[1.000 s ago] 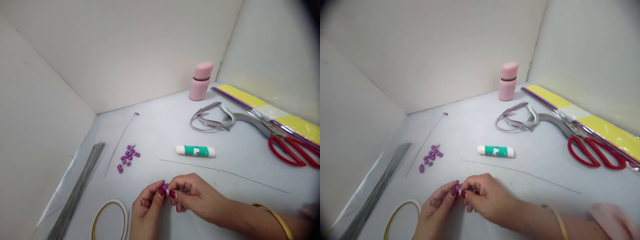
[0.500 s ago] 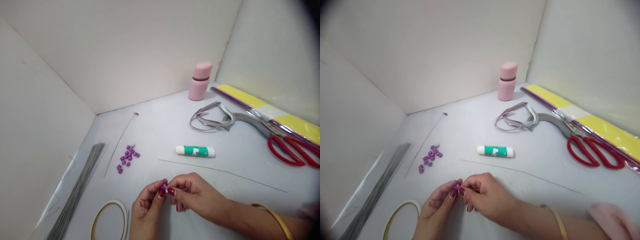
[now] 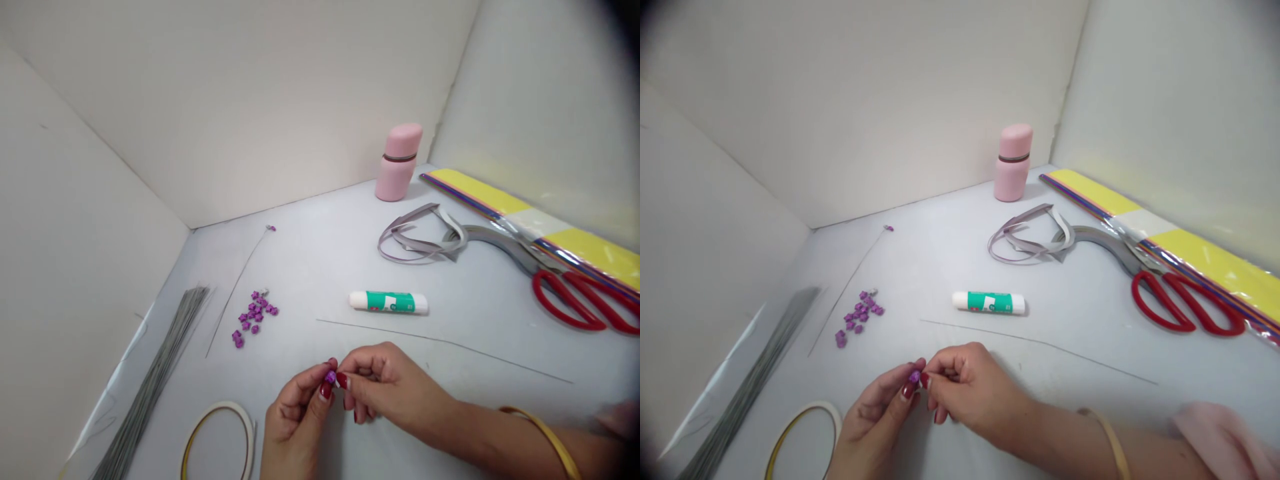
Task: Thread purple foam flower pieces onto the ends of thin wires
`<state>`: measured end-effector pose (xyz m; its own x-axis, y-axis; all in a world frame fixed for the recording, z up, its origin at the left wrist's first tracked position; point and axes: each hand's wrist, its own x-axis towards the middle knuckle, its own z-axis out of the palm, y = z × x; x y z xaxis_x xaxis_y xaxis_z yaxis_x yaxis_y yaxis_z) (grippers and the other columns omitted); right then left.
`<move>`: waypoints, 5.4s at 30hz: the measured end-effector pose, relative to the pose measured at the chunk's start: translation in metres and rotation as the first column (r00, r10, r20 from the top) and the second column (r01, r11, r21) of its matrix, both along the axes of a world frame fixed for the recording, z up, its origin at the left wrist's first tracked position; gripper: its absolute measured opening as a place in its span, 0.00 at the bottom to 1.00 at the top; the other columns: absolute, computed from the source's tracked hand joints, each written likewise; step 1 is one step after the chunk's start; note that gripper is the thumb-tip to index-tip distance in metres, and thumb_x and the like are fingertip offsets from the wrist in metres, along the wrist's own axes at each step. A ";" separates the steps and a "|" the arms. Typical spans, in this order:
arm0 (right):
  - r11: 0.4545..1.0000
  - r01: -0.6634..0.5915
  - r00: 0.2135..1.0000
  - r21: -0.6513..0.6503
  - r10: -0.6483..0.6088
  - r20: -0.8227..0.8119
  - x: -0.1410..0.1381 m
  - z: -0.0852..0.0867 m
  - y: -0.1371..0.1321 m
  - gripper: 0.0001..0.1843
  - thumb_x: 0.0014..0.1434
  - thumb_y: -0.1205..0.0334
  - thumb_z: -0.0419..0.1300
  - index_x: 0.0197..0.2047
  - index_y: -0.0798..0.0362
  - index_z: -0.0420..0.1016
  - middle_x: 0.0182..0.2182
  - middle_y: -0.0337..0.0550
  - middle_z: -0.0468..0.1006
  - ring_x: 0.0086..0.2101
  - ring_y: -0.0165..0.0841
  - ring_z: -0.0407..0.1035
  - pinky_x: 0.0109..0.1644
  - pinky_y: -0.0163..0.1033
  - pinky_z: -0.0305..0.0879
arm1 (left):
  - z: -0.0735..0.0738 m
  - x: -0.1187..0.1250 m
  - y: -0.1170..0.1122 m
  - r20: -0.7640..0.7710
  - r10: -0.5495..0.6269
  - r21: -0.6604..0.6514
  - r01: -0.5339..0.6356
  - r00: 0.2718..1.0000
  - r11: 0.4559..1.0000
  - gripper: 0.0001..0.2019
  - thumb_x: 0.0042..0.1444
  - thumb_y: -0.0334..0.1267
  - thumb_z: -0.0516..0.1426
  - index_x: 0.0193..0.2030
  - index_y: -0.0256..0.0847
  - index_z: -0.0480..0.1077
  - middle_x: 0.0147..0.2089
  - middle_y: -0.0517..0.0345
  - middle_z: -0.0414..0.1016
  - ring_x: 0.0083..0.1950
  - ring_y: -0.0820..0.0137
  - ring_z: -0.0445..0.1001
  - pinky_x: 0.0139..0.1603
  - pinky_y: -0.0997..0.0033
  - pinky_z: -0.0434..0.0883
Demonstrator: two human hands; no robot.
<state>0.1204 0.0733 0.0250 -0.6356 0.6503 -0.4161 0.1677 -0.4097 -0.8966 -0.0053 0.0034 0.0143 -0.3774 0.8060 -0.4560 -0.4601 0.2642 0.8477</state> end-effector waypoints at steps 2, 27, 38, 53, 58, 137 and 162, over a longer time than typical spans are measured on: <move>1.000 -0.008 1.000 0.013 0.008 0.004 0.000 -0.001 -0.001 0.09 0.53 0.64 0.54 0.25 0.58 0.69 0.19 0.36 0.70 0.19 0.23 0.64 0.22 0.28 0.56 | -0.001 0.000 0.000 0.056 0.012 -0.015 -0.012 0.998 1.000 0.12 0.35 0.40 0.68 0.30 0.41 0.79 0.34 0.54 0.82 0.37 0.68 0.77 0.40 0.77 0.70; 0.977 -0.099 0.977 -0.191 0.059 -0.205 0.004 -0.007 0.003 0.13 0.53 0.56 0.60 0.33 0.58 0.71 0.22 0.40 0.75 0.18 0.21 0.60 0.22 0.28 0.51 | 0.001 0.000 0.002 0.255 -0.058 -0.005 0.061 0.965 0.998 0.13 0.36 0.40 0.67 0.29 0.37 0.73 0.17 0.56 0.77 0.17 0.78 0.71 0.20 0.83 0.66; 0.967 -0.010 0.982 -0.254 -0.038 -0.184 0.003 -0.002 0.004 0.14 0.47 0.55 0.64 0.27 0.58 0.69 0.19 0.36 0.71 0.17 0.21 0.59 0.21 0.28 0.49 | 0.005 0.004 -0.005 -0.101 -0.050 0.156 0.065 0.994 0.986 0.09 0.44 0.39 0.64 0.33 0.40 0.73 0.25 0.60 0.78 0.26 0.76 0.73 0.30 0.81 0.69; 0.971 0.021 0.972 -0.237 -0.076 -0.223 0.004 -0.004 0.003 0.12 0.48 0.57 0.65 0.31 0.58 0.73 0.22 0.37 0.73 0.20 0.22 0.61 0.24 0.29 0.52 | 0.004 0.000 -0.009 -0.464 -0.063 0.176 0.161 0.884 0.971 0.05 0.46 0.34 0.61 0.32 0.43 0.78 0.29 0.56 0.79 0.33 0.67 0.75 0.35 0.75 0.70; 0.972 0.040 0.977 -0.230 -0.086 -0.193 0.003 -0.001 0.002 0.14 0.47 0.56 0.65 0.30 0.58 0.73 0.20 0.37 0.72 0.21 0.23 0.63 0.24 0.29 0.53 | 0.006 -0.003 -0.007 -0.600 -0.045 0.210 0.211 0.799 0.955 0.08 0.47 0.31 0.60 0.33 0.45 0.78 0.30 0.55 0.78 0.33 0.67 0.75 0.34 0.74 0.70; 0.338 -0.355 0.874 0.872 -0.211 0.437 0.019 -0.005 0.025 0.07 0.62 0.72 0.44 0.38 0.54 0.61 0.23 0.35 0.70 0.22 0.28 0.65 0.25 0.31 0.59 | 0.019 -0.020 0.007 0.020 0.090 0.113 -0.091 0.996 0.989 0.11 0.32 0.37 0.69 0.25 0.36 0.75 0.23 0.58 0.80 0.25 0.76 0.76 0.30 0.82 0.73; 0.332 -0.245 0.969 0.911 0.072 0.235 0.028 0.015 0.001 0.13 0.63 0.69 0.45 0.45 0.48 0.66 0.28 0.37 0.72 0.28 0.28 0.67 0.32 0.31 0.60 | 0.024 -0.017 0.006 0.194 0.144 0.062 -0.159 0.970 0.985 0.13 0.25 0.33 0.71 0.22 0.36 0.77 0.21 0.60 0.79 0.23 0.78 0.75 0.28 0.85 0.73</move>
